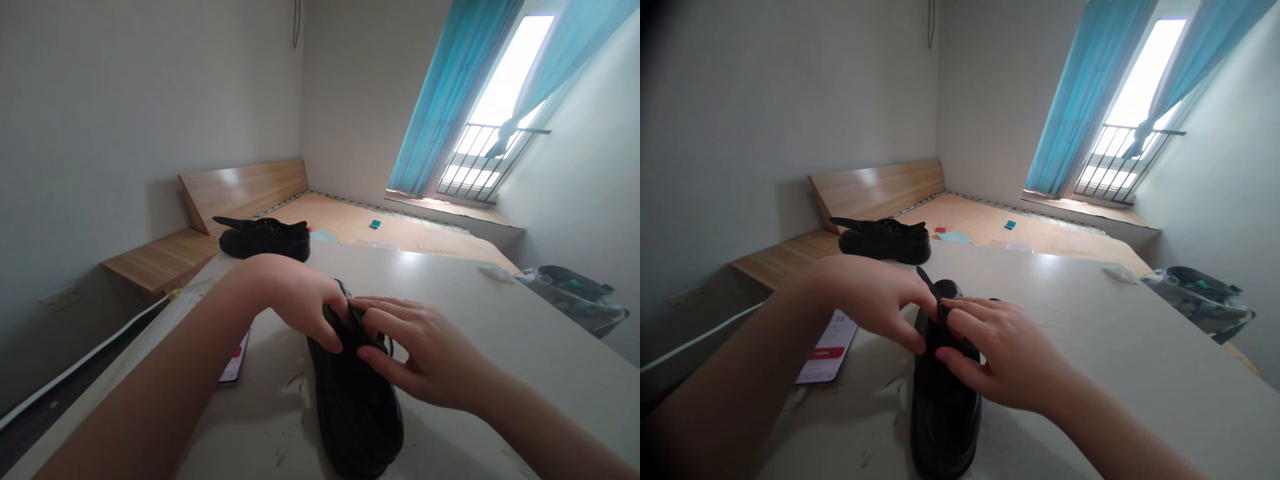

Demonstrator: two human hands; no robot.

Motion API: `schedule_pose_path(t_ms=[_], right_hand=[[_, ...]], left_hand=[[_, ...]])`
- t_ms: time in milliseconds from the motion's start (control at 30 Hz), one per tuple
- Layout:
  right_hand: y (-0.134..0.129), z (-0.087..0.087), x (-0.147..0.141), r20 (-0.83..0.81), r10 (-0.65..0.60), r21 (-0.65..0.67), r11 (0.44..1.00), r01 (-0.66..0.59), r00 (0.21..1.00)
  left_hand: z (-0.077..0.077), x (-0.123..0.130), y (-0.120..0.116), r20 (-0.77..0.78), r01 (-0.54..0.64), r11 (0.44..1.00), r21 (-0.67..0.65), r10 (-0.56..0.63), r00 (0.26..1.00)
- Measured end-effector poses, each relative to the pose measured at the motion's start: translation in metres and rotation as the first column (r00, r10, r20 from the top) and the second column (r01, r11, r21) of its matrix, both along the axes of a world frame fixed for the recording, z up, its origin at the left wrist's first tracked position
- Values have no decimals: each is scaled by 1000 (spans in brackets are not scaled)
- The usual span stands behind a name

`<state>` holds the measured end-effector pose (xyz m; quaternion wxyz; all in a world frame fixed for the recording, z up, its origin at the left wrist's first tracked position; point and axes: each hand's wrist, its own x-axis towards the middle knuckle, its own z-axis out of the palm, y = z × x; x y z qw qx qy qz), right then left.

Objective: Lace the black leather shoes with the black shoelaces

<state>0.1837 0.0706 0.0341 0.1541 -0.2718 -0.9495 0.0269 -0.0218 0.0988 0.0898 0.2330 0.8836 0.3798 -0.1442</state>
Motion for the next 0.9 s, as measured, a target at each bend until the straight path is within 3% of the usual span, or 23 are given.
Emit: schedule_pose_path(t_ms=[133,333,667,767,900], right_hand=[[-1,-10,2,37,-61,-82,995,63,997],[-4,-16,4,165,-74,-61,994,85,984],[-7,-12,10,193,-100,-99,988,120,976],[-9,-15,13,164,-79,-47,995,87,983],[-13,-21,18,173,-55,137,990,31,983]], left_hand=[[5,-3,-5,-40,-96,994,57,98,994],[5,-1,-5,-79,-184,983,23,185,980],[3,-3,-2,-35,-196,981,4,196,980],[3,-1,-3,-40,-204,979,25,205,978],[3,4,-4,-66,-212,974,75,217,974]])
